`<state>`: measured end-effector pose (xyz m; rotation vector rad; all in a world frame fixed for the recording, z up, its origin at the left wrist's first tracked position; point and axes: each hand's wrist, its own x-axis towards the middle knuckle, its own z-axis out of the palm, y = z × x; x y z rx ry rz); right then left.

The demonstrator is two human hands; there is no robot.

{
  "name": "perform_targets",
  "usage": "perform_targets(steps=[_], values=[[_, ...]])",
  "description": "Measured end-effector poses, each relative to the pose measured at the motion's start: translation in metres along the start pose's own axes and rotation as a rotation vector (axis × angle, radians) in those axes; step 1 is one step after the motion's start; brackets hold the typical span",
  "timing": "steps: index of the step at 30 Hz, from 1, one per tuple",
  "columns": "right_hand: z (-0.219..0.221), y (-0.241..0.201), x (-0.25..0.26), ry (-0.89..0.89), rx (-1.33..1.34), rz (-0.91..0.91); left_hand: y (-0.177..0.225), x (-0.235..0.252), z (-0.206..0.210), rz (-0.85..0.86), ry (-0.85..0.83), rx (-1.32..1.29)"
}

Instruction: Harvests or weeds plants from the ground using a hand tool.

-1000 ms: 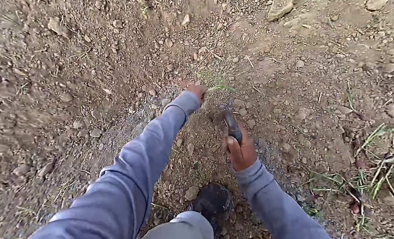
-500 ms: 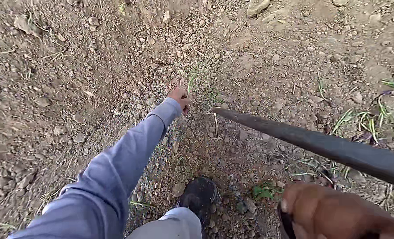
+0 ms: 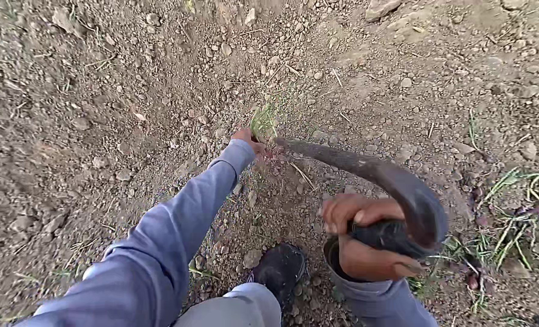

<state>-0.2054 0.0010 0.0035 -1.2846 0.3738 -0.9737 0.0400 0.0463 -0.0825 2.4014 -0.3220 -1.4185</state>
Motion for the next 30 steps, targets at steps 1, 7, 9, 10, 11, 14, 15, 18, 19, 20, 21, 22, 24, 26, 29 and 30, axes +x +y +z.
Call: perform_targets(steps=[1, 7, 9, 10, 11, 14, 15, 18, 19, 20, 21, 22, 24, 26, 29, 30], values=[[0.000, 0.022, 0.003, -0.014, -0.103, 0.013, 0.007, 0.000, -0.004, 0.008, 0.024, 0.047], [0.009, 0.058, 0.002, 0.002, -0.357, 0.394, 0.032, 0.003, 0.033, 0.124, -0.079, 0.363], [-0.001, 0.004, -0.005, 0.014, -0.198, 0.266, 0.020, 0.005, 0.060, 0.142, -0.268, 0.548], [-0.011, -0.020, -0.010, -0.009, -0.117, 0.216, 0.017, 0.009, 0.067, 0.149, -0.333, 0.607], [-0.022, -0.036, -0.018, -0.046, -0.058, 0.188, 0.017, 0.012, 0.067, 0.166, -0.351, 0.636], [-0.047, -0.043, -0.046, -0.065, -0.143, 0.225, 0.013, 0.022, 0.050, 0.336, -0.173, 0.604], [-0.047, -0.042, -0.051, -0.012, -0.209, 0.274, 0.014, 0.028, 0.046, 0.374, -0.112, 0.645], [-0.040, -0.064, -0.032, 0.047, -0.173, 0.356, 0.018, 0.049, 0.047, 0.420, -0.064, 0.890], [-0.039, -0.076, -0.029, 0.011, -0.130, 0.336, 0.016, 0.051, 0.047, 0.439, -0.084, 0.961], [-0.041, -0.084, -0.028, -0.026, -0.081, 0.292, 0.014, 0.051, 0.048, 0.458, -0.106, 1.016], [-0.046, -0.084, -0.030, -0.063, -0.053, 0.244, 0.016, 0.051, 0.048, 0.472, -0.124, 1.056], [-0.053, -0.076, -0.035, -0.082, -0.084, 0.207, 0.021, 0.052, 0.046, 0.476, -0.140, 1.084], [-0.062, -0.048, -0.050, -0.040, -0.294, 0.197, 0.025, 0.048, 0.046, 0.463, -0.169, 1.123], [-0.062, -0.024, -0.053, 0.028, -0.445, 0.249, 0.031, 0.044, 0.049, 0.426, -0.210, 1.175], [-0.052, -0.021, -0.039, 0.053, -0.493, 0.283, 0.028, 0.045, 0.047, 0.310, -0.238, 1.241], [-0.050, -0.021, -0.039, 0.049, -0.502, 0.286, 0.019, 0.044, 0.045, 0.259, -0.239, 1.211]])
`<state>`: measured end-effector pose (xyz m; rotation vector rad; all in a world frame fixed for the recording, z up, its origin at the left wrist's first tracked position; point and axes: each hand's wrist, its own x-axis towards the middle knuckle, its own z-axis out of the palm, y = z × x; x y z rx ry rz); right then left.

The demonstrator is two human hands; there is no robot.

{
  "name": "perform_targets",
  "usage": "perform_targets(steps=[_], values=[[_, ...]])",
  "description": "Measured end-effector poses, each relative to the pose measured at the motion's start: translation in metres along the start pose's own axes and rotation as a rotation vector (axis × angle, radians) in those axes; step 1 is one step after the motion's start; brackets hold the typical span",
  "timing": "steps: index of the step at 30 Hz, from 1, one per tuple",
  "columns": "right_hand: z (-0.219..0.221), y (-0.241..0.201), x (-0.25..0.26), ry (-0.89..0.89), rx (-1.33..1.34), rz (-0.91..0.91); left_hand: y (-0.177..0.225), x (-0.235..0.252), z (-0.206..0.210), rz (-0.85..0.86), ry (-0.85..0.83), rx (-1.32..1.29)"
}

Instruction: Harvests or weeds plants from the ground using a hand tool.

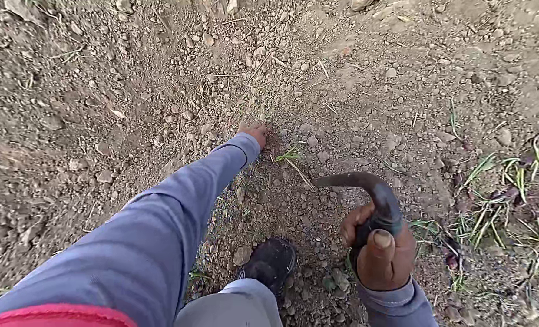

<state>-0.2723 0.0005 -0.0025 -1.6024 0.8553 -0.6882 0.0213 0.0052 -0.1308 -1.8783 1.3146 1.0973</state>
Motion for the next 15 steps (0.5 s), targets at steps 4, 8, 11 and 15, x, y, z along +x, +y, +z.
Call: perform_targets(steps=[4, 8, 11, 15], values=[[0.000, -0.011, 0.000, -0.037, -0.028, 0.018, -0.034, -0.009, 0.011, -0.169, 0.060, -0.440], [0.002, -0.069, 0.032, -0.143, 0.357, -0.061, -0.065, -0.026, 0.032, -0.196, 0.112, -0.636], [0.042, -0.052, 0.069, -0.145, 0.741, -0.299, -0.077, -0.035, 0.028, -0.202, 0.091, -0.632], [0.113, 0.036, 0.096, -0.164, 0.200, -0.077, -0.075, -0.032, 0.000, -0.185, 0.125, -0.525]])
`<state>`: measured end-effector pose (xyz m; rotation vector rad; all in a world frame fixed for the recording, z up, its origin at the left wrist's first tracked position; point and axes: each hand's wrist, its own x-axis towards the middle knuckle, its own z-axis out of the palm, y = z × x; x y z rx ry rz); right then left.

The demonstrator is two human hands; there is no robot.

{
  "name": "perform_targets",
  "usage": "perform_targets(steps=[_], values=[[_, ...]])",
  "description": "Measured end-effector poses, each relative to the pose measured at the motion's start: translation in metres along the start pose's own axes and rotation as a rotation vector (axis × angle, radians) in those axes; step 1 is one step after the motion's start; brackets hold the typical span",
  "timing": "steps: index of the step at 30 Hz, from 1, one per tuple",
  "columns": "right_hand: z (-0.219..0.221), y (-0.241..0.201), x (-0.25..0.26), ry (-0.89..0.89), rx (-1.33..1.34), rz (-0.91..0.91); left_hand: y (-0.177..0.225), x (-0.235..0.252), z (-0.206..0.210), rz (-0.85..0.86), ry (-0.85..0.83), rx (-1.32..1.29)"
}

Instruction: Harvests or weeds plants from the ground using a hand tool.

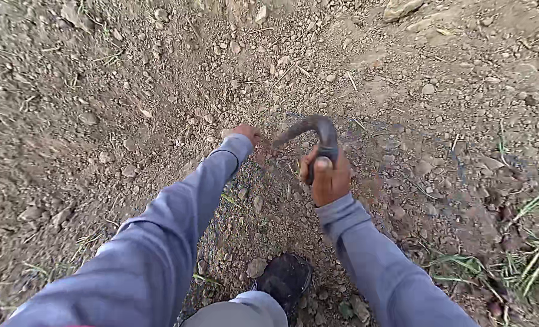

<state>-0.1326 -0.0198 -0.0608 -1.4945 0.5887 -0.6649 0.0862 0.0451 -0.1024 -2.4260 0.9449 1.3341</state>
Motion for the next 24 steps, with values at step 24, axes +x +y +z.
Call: perform_targets(steps=[24], values=[[-0.130, -0.134, -0.208, 0.337, -0.305, 0.162, 0.258, -0.044, 0.038, 0.815, 0.324, 0.117]])
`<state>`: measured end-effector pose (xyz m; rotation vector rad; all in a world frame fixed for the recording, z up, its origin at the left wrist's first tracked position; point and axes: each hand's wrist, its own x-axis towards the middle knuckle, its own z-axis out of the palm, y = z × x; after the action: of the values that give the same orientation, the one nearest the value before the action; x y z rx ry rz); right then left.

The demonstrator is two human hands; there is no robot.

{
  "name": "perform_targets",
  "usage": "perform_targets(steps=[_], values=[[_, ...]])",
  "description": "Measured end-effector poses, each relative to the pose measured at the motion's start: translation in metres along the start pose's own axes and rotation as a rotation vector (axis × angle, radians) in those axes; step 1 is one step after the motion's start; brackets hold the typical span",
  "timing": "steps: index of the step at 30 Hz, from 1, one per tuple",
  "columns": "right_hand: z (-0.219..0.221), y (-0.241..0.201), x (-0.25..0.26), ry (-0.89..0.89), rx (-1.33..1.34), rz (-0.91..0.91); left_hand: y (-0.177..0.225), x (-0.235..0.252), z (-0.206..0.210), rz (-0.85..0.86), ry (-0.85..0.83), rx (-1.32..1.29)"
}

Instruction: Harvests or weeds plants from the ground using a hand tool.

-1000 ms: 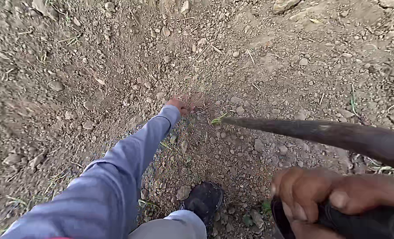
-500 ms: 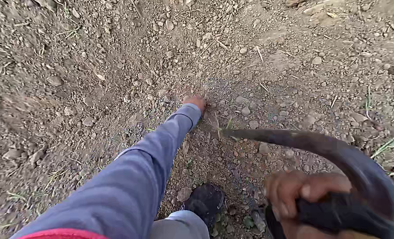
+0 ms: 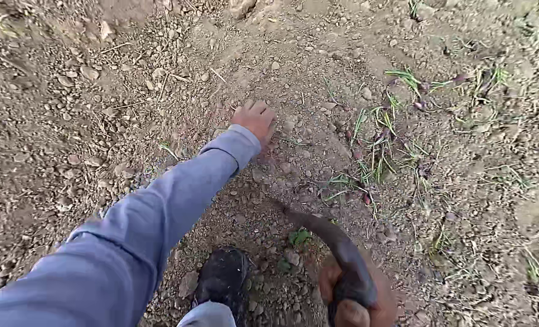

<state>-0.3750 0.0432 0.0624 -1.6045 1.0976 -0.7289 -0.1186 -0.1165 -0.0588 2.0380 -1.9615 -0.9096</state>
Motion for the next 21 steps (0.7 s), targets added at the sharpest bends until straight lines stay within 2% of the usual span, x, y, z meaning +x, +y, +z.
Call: perform_targets(steps=[2, 3, 6, 8, 10, 12, 14, 15, 17, 19, 21], values=[[0.015, 0.038, -0.006, 0.130, -0.072, 0.078, 0.047, 0.024, 0.025, 0.127, -0.186, 0.050], [0.017, 0.042, -0.006, 0.181, -0.048, 0.125, 0.062, 0.033, 0.041, 0.149, -0.260, 0.106], [-0.006, 0.004, -0.019, 0.261, 0.041, 0.088, 0.075, 0.045, 0.066, 0.152, -0.282, 0.230], [-0.034, -0.022, -0.050, 0.215, 0.109, 0.012, 0.077, 0.039, 0.065, 0.117, -0.284, 0.209], [-0.056, -0.026, -0.075, 0.173, 0.109, -0.017, 0.089, 0.031, 0.053, 0.066, -0.334, 0.120], [-0.061, -0.007, -0.086, 0.224, -0.080, 0.023, 0.111, 0.022, 0.052, 0.052, -0.328, -0.056], [-0.049, 0.046, -0.092, 0.305, -0.296, 0.134, 0.139, 0.015, 0.067, 0.101, -0.313, -0.172], [-0.041, 0.072, -0.095, 0.331, -0.327, 0.201, 0.155, 0.015, 0.076, 0.133, -0.367, -0.175], [-0.035, 0.096, -0.097, 0.334, -0.341, 0.258, 0.183, 0.018, 0.097, 0.213, -0.505, -0.094], [-0.037, 0.095, -0.098, 0.291, -0.331, 0.247, 0.204, 0.023, 0.113, 0.249, -0.630, 0.098], [-0.040, 0.094, -0.101, 0.276, -0.313, 0.232, 0.212, 0.025, 0.120, 0.223, -0.648, 0.231]])
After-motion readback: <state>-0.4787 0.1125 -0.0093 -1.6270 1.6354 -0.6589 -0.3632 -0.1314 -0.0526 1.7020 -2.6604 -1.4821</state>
